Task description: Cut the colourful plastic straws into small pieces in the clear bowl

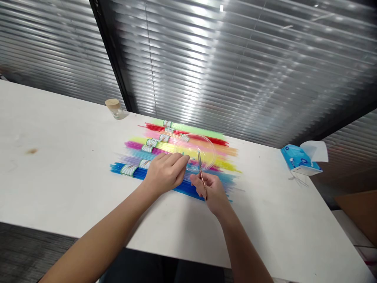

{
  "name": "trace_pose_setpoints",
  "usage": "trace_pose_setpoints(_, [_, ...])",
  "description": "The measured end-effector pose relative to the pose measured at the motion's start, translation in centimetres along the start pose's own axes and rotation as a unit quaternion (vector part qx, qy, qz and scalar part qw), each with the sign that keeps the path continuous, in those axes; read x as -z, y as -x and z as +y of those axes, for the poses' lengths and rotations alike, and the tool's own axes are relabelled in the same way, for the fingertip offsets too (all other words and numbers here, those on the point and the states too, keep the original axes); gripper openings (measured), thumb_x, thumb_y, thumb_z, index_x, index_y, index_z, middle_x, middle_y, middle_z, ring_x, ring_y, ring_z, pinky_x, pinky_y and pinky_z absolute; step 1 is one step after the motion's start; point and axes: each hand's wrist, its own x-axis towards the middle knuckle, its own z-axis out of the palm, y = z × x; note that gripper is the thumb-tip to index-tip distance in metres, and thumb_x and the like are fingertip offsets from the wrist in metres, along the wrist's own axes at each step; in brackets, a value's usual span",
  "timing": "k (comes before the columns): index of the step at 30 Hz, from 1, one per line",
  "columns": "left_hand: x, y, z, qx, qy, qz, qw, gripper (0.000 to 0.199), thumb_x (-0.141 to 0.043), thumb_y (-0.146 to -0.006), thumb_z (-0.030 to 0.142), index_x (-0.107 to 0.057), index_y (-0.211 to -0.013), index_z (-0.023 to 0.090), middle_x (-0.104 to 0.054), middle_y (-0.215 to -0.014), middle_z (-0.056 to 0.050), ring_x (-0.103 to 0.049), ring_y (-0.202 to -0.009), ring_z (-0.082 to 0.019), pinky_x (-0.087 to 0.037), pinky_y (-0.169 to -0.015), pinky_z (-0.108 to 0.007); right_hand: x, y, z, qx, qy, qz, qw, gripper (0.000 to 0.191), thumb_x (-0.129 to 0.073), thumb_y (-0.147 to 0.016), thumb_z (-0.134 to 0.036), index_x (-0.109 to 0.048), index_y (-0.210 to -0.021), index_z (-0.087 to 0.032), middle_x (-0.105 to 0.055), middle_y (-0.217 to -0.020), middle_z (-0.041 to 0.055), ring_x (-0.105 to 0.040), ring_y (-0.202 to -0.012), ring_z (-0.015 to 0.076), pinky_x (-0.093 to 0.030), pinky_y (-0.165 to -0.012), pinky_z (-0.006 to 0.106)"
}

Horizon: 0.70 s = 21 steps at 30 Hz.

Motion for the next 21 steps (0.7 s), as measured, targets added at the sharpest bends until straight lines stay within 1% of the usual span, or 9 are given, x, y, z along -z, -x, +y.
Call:
trace_pose_setpoints(3, [0.01, 0.02, -0.01, -0.003, -0.003, -0.003, 1.0, 0.014, -0.054, -0.087, 0.011, -0.062, -0.099, 0.016, -0.072, -0.081, -0.001, -0.063, -0.062, -0.014, -0.041, -0.056, -0.028, -0.13, 0.05, 0.19, -0.008, 0.003, -0.015, 1.0, 0.046, -0.069, -0.083, -0.061, -0.053, -0.071, -0.019, -0.038, -0.056, -0.005, -0.028, -0.053, 0.01, -0.021, -0.048, 0.025])
trace_pose_setpoints(7, [-0.01, 0.02, 0.0, -0.002, 0.0, -0.004, 1.0, 0.015, -0.055, -0.087, 0.011, -0.063, -0.099, 0.015, -0.071, -0.081, -0.001, -0.063, -0.063, -0.014, -0.041, -0.056, -0.028, -0.14, 0.0, 0.43, -0.005, 0.001, -0.023, 1.0, 0.046, -0.069, -0.084, -0.06, -0.052, -0.073, -0.019, -0.037, -0.058, -0.0052, -0.027, -0.053, 0.0096, -0.021, -0.048, 0.024])
trace_pose_setpoints(12, [-0.02, 0.06, 0.03, -0.009, 0.011, -0.01, 1.0, 0.017, -0.052, -0.087, 0.01, -0.064, -0.098, 0.015, -0.07, -0.08, -0.001, -0.061, -0.062, -0.014, -0.041, -0.055, -0.028, -0.08, -0.34, 0.69, -0.004, 0.004, -0.032, 0.999, 0.049, -0.071, -0.081, -0.06, -0.047, -0.067, -0.019, -0.036, -0.057, -0.0051, -0.027, -0.053, 0.0093, -0.02, -0.047, 0.025])
trace_pose_setpoints(17, [-0.06, 0.11, 0.0, -0.016, 0.013, 0.001, 1.0, 0.019, -0.051, -0.088, 0.012, -0.065, -0.101, 0.016, -0.071, -0.083, -0.001, -0.062, -0.063, -0.013, -0.042, -0.055, -0.028, 0.02, -0.51, 0.86, -0.007, 0.015, -0.031, 0.999, 0.049, -0.071, -0.081, -0.06, -0.048, -0.067, -0.019, -0.036, -0.056, -0.0049, -0.026, -0.053, 0.0095, -0.019, -0.047, 0.025])
trace_pose_setpoints(21, [-0.02, 0.04, -0.02, -0.013, 0.007, -0.005, 1.0, 0.019, -0.051, -0.09, 0.013, -0.065, -0.102, 0.018, -0.071, -0.084, -0.001, -0.061, -0.063, -0.012, -0.042, -0.055, -0.027, 0.08, -0.43, 0.85, -0.012, 0.028, -0.027, 0.999, 0.05, -0.07, -0.081, -0.062, -0.049, -0.065, -0.019, -0.037, -0.056, -0.0046, -0.027, -0.053, 0.0099, -0.02, -0.047, 0.025])
